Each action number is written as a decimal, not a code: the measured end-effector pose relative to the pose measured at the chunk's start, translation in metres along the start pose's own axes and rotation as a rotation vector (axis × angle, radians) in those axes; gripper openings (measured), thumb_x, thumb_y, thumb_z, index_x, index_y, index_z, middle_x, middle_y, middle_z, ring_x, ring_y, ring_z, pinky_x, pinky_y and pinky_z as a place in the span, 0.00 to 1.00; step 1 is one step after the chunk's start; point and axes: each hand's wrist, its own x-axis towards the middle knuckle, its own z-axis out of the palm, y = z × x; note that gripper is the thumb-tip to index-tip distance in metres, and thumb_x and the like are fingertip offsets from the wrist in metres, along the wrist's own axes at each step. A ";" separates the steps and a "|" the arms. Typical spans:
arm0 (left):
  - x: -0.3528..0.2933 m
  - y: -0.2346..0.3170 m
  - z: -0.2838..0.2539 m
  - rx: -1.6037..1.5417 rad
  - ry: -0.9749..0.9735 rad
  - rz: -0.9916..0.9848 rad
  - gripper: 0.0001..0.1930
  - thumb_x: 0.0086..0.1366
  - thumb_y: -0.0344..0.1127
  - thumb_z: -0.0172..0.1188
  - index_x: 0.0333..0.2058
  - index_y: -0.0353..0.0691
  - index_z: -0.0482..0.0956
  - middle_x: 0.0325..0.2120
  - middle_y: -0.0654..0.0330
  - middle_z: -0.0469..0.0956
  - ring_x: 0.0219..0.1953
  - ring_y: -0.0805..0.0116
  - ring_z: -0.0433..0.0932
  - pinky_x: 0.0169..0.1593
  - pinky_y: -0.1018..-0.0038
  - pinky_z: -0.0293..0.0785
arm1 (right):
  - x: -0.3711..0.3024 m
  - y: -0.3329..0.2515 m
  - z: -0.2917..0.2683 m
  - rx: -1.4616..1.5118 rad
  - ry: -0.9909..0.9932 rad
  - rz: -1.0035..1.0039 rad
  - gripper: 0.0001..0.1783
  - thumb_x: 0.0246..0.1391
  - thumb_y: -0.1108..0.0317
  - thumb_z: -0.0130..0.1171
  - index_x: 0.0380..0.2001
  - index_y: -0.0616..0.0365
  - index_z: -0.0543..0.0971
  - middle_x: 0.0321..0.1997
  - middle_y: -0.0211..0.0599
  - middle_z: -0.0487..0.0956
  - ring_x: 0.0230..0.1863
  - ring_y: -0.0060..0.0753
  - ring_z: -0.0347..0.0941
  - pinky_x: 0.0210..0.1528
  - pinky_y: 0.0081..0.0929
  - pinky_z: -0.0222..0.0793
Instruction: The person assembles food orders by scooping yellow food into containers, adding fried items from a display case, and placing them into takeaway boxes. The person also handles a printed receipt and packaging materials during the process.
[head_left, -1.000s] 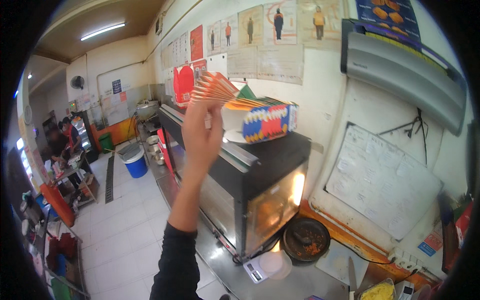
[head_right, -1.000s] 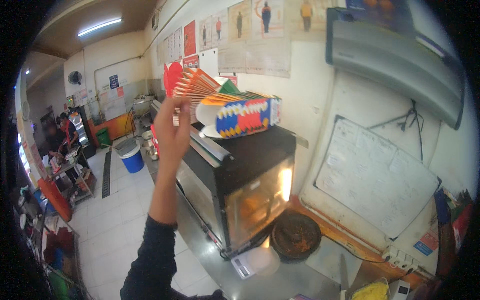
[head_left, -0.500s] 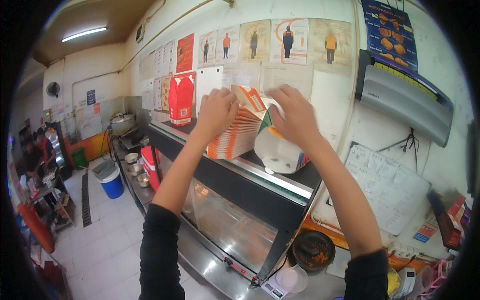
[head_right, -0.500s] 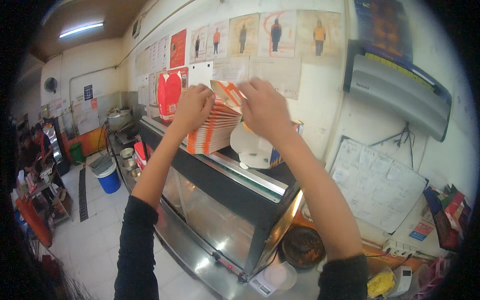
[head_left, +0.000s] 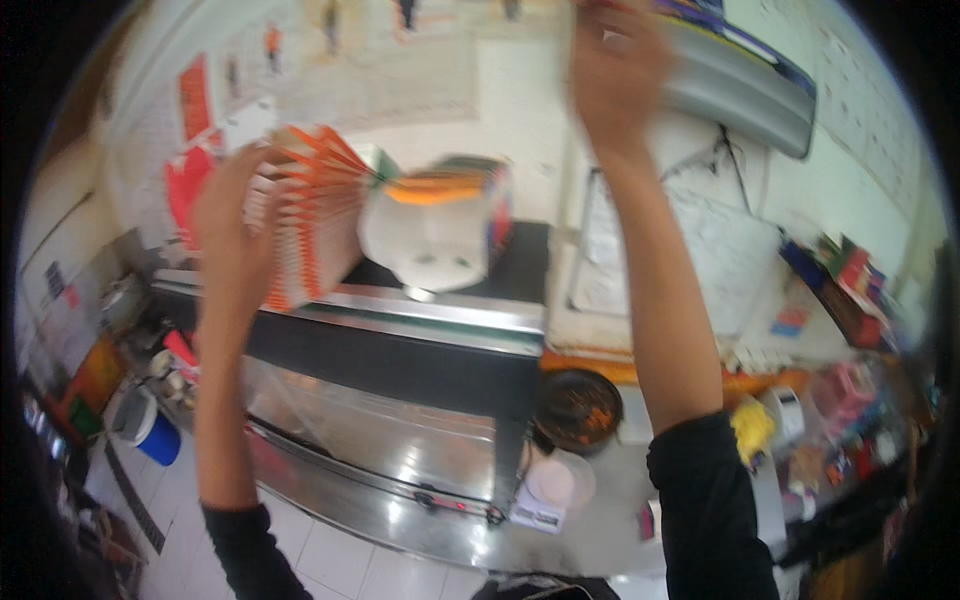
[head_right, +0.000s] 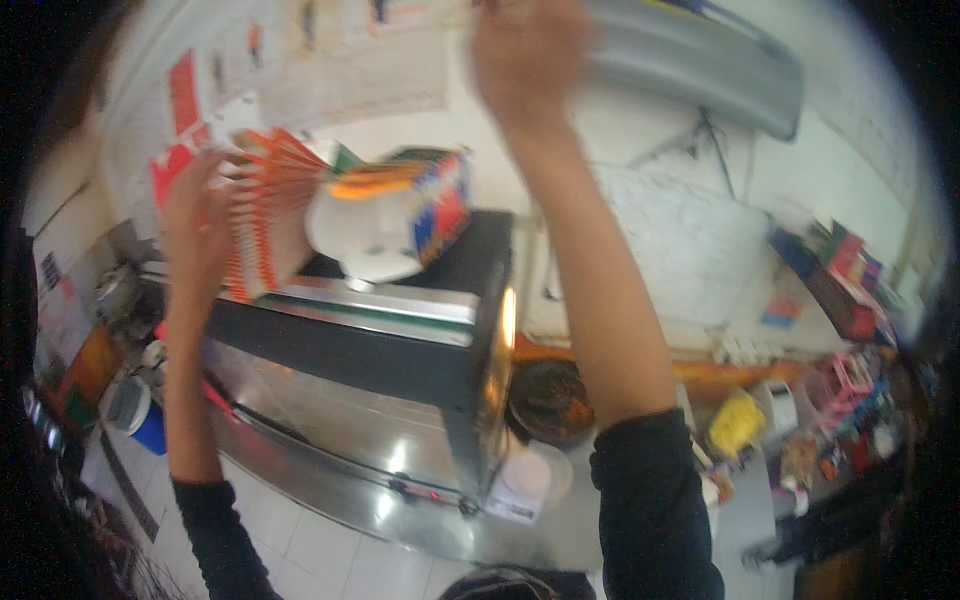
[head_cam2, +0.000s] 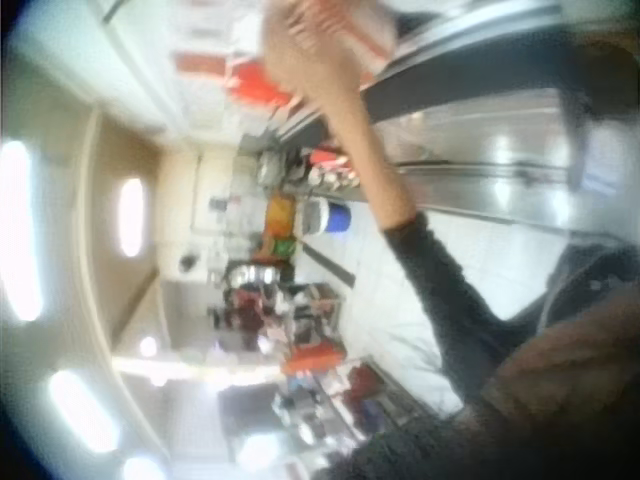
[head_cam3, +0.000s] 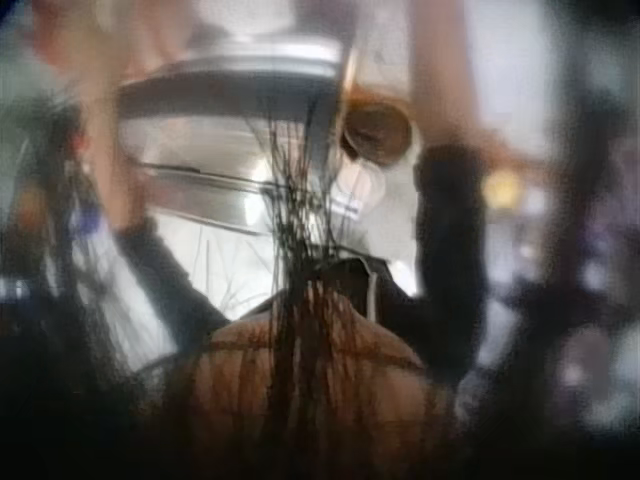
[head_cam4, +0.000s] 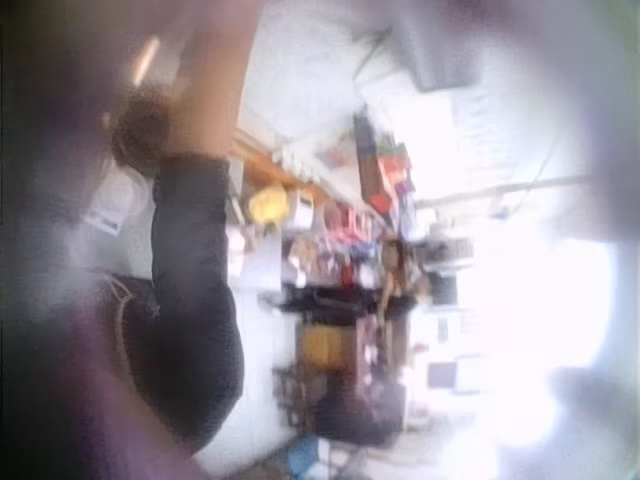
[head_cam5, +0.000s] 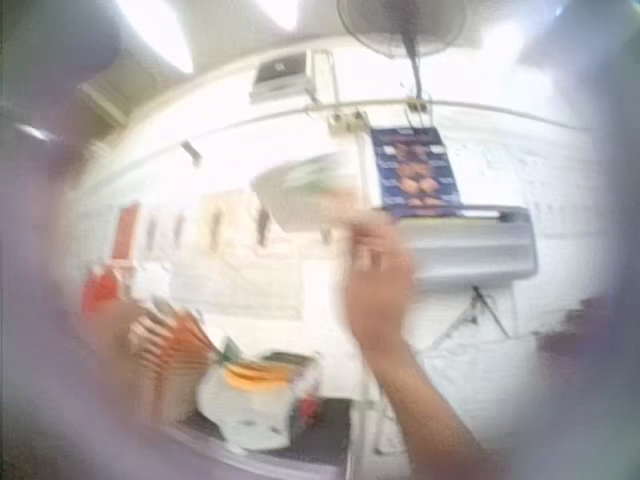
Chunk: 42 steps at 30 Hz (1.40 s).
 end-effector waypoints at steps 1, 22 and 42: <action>-0.025 0.013 -0.022 -0.110 -0.066 -0.149 0.16 0.66 0.29 0.53 0.52 0.35 0.75 0.51 0.50 0.76 0.54 0.53 0.75 0.60 0.63 0.65 | -0.022 0.005 -0.070 -0.004 0.025 0.041 0.12 0.59 0.65 0.55 0.36 0.60 0.83 0.33 0.40 0.83 0.37 0.38 0.80 0.41 0.35 0.74; -0.408 0.390 -0.008 -1.213 -1.577 -0.326 0.06 0.57 0.34 0.64 0.32 0.42 0.78 0.32 0.56 0.73 0.40 0.53 0.74 0.43 0.62 0.72 | -0.359 -0.268 -0.575 -0.302 -1.011 2.159 0.15 0.57 0.68 0.62 0.45 0.64 0.78 0.41 0.37 0.80 0.39 0.30 0.78 0.42 0.32 0.73; -0.408 0.420 -0.001 -1.322 -1.427 -0.659 0.07 0.63 0.35 0.62 0.34 0.39 0.77 0.31 0.55 0.75 0.38 0.55 0.74 0.43 0.64 0.69 | -0.329 -0.252 -0.539 0.323 -1.338 2.369 0.10 0.54 0.65 0.66 0.32 0.60 0.79 0.26 0.31 0.77 0.29 0.20 0.70 0.34 0.22 0.67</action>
